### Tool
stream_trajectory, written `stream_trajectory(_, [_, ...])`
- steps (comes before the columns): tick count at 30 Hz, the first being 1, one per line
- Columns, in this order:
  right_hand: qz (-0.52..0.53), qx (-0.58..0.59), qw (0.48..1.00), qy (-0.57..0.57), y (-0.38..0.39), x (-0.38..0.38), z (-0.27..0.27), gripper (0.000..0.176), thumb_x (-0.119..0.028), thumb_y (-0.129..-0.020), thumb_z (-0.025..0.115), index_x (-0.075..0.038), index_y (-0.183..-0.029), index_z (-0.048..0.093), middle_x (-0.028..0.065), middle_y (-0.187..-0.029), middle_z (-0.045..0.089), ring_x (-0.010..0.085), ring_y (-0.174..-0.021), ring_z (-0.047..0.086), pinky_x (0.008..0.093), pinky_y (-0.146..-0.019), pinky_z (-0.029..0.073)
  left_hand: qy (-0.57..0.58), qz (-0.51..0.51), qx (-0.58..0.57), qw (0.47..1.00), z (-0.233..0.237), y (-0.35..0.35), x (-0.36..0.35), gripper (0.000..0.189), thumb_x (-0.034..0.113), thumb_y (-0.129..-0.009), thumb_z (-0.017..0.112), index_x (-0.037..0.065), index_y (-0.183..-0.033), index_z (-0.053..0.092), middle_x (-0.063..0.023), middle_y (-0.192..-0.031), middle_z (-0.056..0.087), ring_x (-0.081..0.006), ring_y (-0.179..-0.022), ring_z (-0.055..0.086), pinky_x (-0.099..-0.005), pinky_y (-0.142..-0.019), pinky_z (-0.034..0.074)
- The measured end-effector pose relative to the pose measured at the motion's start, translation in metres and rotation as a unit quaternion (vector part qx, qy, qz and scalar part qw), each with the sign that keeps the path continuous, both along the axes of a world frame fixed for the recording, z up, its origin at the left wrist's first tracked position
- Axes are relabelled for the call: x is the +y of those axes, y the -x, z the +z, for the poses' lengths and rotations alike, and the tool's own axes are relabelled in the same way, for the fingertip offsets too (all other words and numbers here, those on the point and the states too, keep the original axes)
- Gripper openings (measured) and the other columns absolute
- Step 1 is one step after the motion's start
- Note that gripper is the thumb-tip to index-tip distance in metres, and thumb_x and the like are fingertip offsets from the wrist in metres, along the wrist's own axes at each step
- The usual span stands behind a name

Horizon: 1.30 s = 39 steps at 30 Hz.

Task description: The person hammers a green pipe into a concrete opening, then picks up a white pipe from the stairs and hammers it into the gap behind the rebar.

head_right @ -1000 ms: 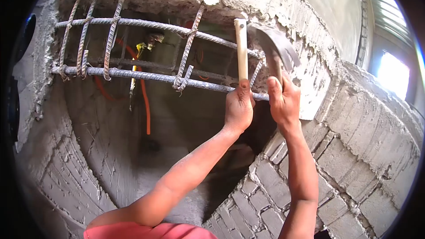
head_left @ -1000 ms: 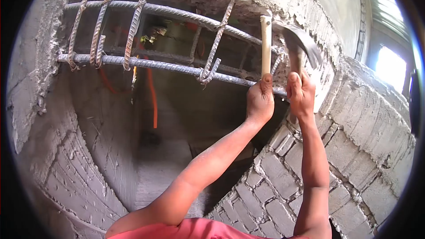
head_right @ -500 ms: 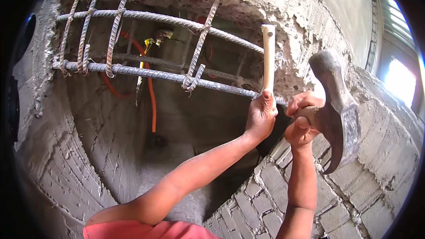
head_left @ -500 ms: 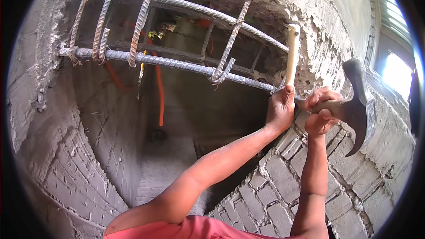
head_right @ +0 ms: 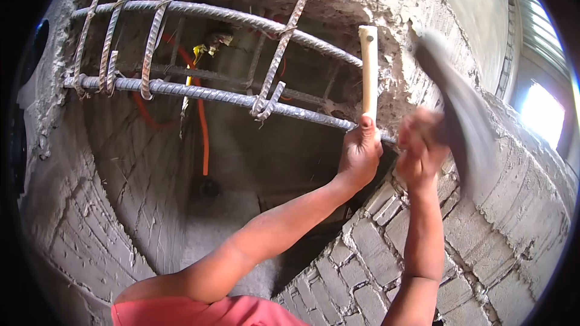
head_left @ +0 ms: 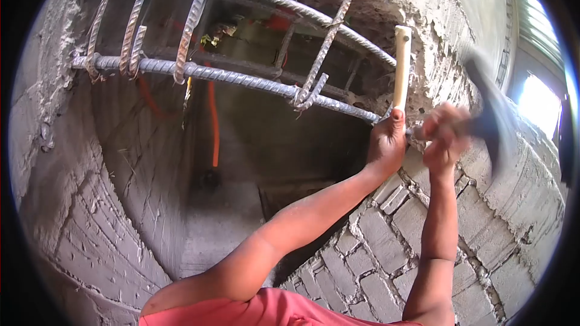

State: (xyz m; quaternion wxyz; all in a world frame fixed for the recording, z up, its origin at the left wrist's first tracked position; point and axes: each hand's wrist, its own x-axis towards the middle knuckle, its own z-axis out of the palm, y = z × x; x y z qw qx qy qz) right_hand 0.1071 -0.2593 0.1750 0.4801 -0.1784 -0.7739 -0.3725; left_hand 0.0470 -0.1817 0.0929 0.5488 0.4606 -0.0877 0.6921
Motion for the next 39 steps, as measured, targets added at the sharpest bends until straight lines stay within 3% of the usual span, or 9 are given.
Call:
stream_trajectory(4, [-0.225, 0.101, 0.961, 0.126, 0.018, -0.001, -0.004, 0.028, -0.022, -0.096, 0.050, 0.003, -0.088, 0.060, 0.0174, -0.067, 0.055, 0.0293, -0.058, 0.054, 0.0411, -0.056, 0.041, -0.008, 0.105, 0.016, 0.994, 0.011, 0.011, -0.014, 0.066, 0.058, -0.102, 0.036, 0.003, -0.070, 0.051, -0.0008, -0.055, 0.044, -0.0105, -0.056, 0.046, -0.0351, -0.050, 0.035])
stream_trajectory(8, [-0.018, 0.119, 0.989, 0.089, 0.029, -0.033, -0.021, 0.054, -0.063, -0.094, 0.049, -0.011, -0.078, 0.051, 0.0010, -0.070, 0.051, 0.0135, -0.059, 0.049, 0.0304, -0.055, 0.041, 0.017, -0.089, -0.028, 0.996, 0.006, 0.010, -0.003, 0.059, 0.066, -0.096, 0.040, 0.016, -0.065, 0.033, 0.0082, -0.058, 0.033, -0.0037, -0.046, 0.035, -0.0222, -0.042, 0.027])
stream_trajectory(12, [0.266, 0.051, 0.963, -0.006, 0.043, -0.035, -0.005, 0.056, -0.058, -0.097, 0.044, -0.007, -0.076, 0.051, 0.0038, -0.063, 0.051, 0.0124, -0.056, 0.048, 0.0324, -0.049, 0.039, -0.002, -0.052, -0.010, 0.999, -0.001, 0.012, 0.001, 0.060, 0.067, -0.095, 0.040, 0.016, -0.063, 0.035, 0.0074, -0.057, 0.035, -0.0045, -0.046, 0.036, -0.0249, -0.040, 0.025])
stream_trajectory(15, [-0.203, 0.093, 0.973, 0.061, 0.009, -0.021, 0.007, 0.046, -0.049, -0.101, 0.046, -0.008, -0.083, 0.056, 0.0053, -0.063, 0.050, 0.0162, -0.056, 0.049, 0.0330, -0.055, 0.040, -0.003, -0.026, -0.005, 1.000, 0.002, 0.011, 0.001, 0.061, 0.068, -0.095, 0.039, 0.016, -0.063, 0.036, 0.0071, -0.056, 0.035, -0.0051, -0.046, 0.036, -0.0260, -0.040, 0.025])
stream_trajectory(18, [-0.303, 0.171, 0.929, 0.129, 0.010, -0.018, 0.006, 0.044, -0.046, -0.102, 0.046, -0.006, -0.086, 0.058, 0.0046, -0.064, 0.050, 0.0149, -0.056, 0.050, 0.0311, -0.053, 0.039, -0.004, -0.032, 0.012, 0.999, 0.009, 0.013, -0.003, 0.062, 0.067, -0.095, 0.040, 0.015, -0.062, 0.036, 0.0073, -0.054, 0.035, -0.0056, -0.045, 0.035, -0.0258, -0.042, 0.026])
stream_trajectory(26, [0.217, 0.068, 0.974, -0.011, 0.047, -0.058, -0.003, 0.053, -0.059, -0.096, 0.050, -0.009, -0.080, 0.049, 0.0028, -0.069, 0.052, 0.0103, -0.061, 0.049, 0.0283, -0.052, 0.037, 0.025, -0.015, 0.048, 0.998, 0.003, 0.010, -0.004, 0.068, 0.061, -0.100, 0.038, 0.002, -0.068, 0.047, -0.0013, -0.055, 0.039, -0.0126, -0.054, 0.040, -0.0353, -0.050, 0.033])
stream_trajectory(28, [-0.206, -0.039, 0.967, -0.143, 0.015, -0.042, -0.001, 0.050, -0.052, -0.098, 0.053, -0.005, -0.083, 0.056, 0.0086, -0.069, 0.054, 0.0166, -0.061, 0.051, 0.0331, -0.054, 0.043, 0.013, 0.036, 0.031, 0.999, 0.007, 0.009, -0.006, 0.067, 0.059, -0.101, 0.038, 0.001, -0.069, 0.047, -0.0010, -0.056, 0.037, -0.0126, -0.056, 0.038, -0.0352, -0.051, 0.033])
stream_trajectory(31, [-0.248, 0.224, 0.928, 0.167, 0.029, -0.028, 0.001, 0.048, -0.046, -0.099, 0.054, 0.001, -0.095, 0.061, 0.0104, -0.066, 0.054, 0.0205, -0.064, 0.052, 0.0341, -0.062, 0.044, 0.031, 0.005, 0.028, 0.999, 0.011, 0.013, -0.015, 0.067, 0.060, -0.101, 0.039, 0.002, -0.068, 0.047, 0.0005, -0.056, 0.037, -0.0107, -0.057, 0.037, -0.0351, -0.049, 0.031])
stream_trajectory(39, [0.182, 0.095, 0.978, -0.050, 0.073, -0.074, 0.010, 0.051, -0.056, -0.098, 0.048, -0.007, -0.081, 0.051, 0.0028, -0.066, 0.051, 0.0139, -0.056, 0.050, 0.0266, -0.052, 0.042, 0.033, -0.061, 0.040, 0.997, 0.011, 0.034, -0.019, 0.069, 0.079, -0.086, 0.039, 0.016, -0.059, 0.034, 0.0043, -0.047, 0.035, -0.0078, -0.032, 0.034, -0.0259, -0.029, 0.025])
